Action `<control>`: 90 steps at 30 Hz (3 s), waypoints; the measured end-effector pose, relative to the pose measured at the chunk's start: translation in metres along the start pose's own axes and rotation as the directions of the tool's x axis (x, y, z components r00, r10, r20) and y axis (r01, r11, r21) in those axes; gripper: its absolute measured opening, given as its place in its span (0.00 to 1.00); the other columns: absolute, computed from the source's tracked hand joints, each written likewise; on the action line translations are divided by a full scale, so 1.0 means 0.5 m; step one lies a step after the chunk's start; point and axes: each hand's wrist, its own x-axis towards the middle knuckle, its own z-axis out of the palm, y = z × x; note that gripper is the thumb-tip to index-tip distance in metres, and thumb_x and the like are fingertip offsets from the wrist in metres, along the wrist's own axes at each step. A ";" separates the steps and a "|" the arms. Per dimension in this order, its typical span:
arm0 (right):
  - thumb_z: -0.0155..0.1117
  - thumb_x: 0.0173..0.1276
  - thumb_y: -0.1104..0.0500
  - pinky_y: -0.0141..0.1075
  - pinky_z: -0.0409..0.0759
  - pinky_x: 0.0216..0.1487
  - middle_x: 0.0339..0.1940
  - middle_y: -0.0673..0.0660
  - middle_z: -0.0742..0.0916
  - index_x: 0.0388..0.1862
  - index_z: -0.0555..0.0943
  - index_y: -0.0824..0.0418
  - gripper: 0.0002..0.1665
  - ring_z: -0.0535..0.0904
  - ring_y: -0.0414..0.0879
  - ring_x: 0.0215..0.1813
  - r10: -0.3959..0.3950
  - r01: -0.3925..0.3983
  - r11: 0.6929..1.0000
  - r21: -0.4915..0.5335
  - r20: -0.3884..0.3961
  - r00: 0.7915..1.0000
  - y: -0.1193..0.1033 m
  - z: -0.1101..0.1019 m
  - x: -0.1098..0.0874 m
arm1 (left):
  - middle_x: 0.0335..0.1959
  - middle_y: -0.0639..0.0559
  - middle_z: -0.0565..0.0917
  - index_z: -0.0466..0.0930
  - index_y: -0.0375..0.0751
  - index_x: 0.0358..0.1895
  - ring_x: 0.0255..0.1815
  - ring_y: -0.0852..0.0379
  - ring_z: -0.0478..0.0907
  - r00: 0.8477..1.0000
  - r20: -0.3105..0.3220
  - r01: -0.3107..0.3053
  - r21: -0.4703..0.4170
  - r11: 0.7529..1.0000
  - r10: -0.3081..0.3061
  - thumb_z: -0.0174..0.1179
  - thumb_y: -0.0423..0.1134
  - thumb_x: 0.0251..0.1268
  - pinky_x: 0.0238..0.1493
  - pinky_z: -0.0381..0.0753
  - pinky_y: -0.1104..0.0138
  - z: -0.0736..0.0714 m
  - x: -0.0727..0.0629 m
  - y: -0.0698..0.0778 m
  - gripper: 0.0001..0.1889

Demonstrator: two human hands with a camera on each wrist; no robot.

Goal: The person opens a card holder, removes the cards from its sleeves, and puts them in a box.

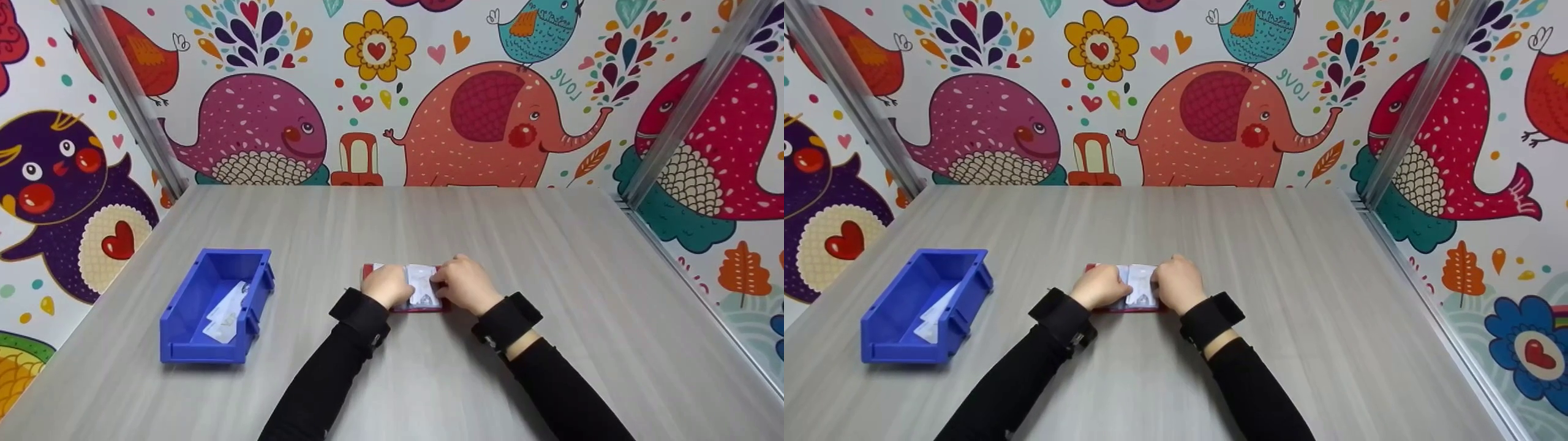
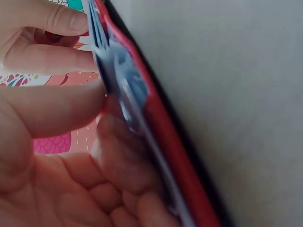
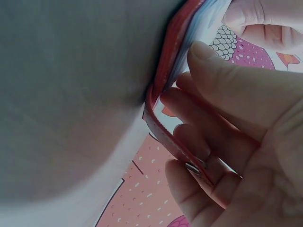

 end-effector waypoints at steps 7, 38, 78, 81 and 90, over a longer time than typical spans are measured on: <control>0.79 0.48 0.67 0.44 0.75 0.36 0.30 0.53 0.89 0.35 0.90 0.60 0.12 0.75 0.52 0.33 0.029 -0.029 1.000 0.003 0.019 0.999 -0.002 -0.002 0.000 | 0.42 0.44 0.86 0.83 0.37 0.36 0.37 0.49 0.80 1.000 0.008 -0.006 0.008 1.000 0.006 0.62 0.40 0.58 0.41 0.79 0.55 -0.001 0.000 0.000 0.09; 0.80 0.48 0.67 0.46 0.76 0.35 0.29 0.54 0.89 0.36 0.90 0.60 0.14 0.76 0.53 0.32 0.036 -0.036 0.999 -0.021 0.020 0.999 -0.003 -0.001 0.000 | 0.43 0.43 0.85 0.82 0.37 0.36 0.39 0.47 0.80 1.000 0.014 0.007 -0.027 1.000 -0.007 0.63 0.40 0.58 0.41 0.79 0.54 -0.003 0.002 -0.004 0.09; 0.80 0.47 0.66 0.47 0.76 0.36 0.32 0.55 0.89 0.38 0.91 0.60 0.16 0.76 0.54 0.35 0.084 -0.083 0.996 -0.019 0.048 0.995 -0.004 0.000 0.001 | 0.27 0.48 0.78 0.77 0.40 0.25 0.26 0.53 0.72 0.998 0.042 0.060 -0.186 0.981 -0.053 0.61 0.37 0.51 0.29 0.69 0.65 -0.038 -0.008 -0.058 0.05; 0.80 0.48 0.67 0.46 0.75 0.36 0.32 0.55 0.89 0.38 0.91 0.60 0.16 0.75 0.53 0.34 0.085 -0.085 0.996 -0.012 0.049 0.995 -0.004 0.000 0.001 | 0.24 0.49 0.77 0.75 0.42 0.22 0.23 0.54 0.72 0.998 0.033 0.062 -0.201 0.978 -0.056 0.61 0.36 0.51 0.26 0.67 0.66 -0.040 -0.012 -0.062 0.06; 0.79 0.49 0.67 0.46 0.75 0.35 0.31 0.56 0.89 0.38 0.90 0.61 0.15 0.76 0.54 0.32 0.057 -0.055 0.998 -0.035 0.045 0.997 -0.004 0.002 0.001 | 0.27 0.47 0.80 0.78 0.38 0.27 0.24 0.53 0.73 0.998 0.000 0.061 -0.245 0.968 -0.063 0.60 0.34 0.50 0.29 0.70 0.64 -0.043 -0.019 -0.074 0.03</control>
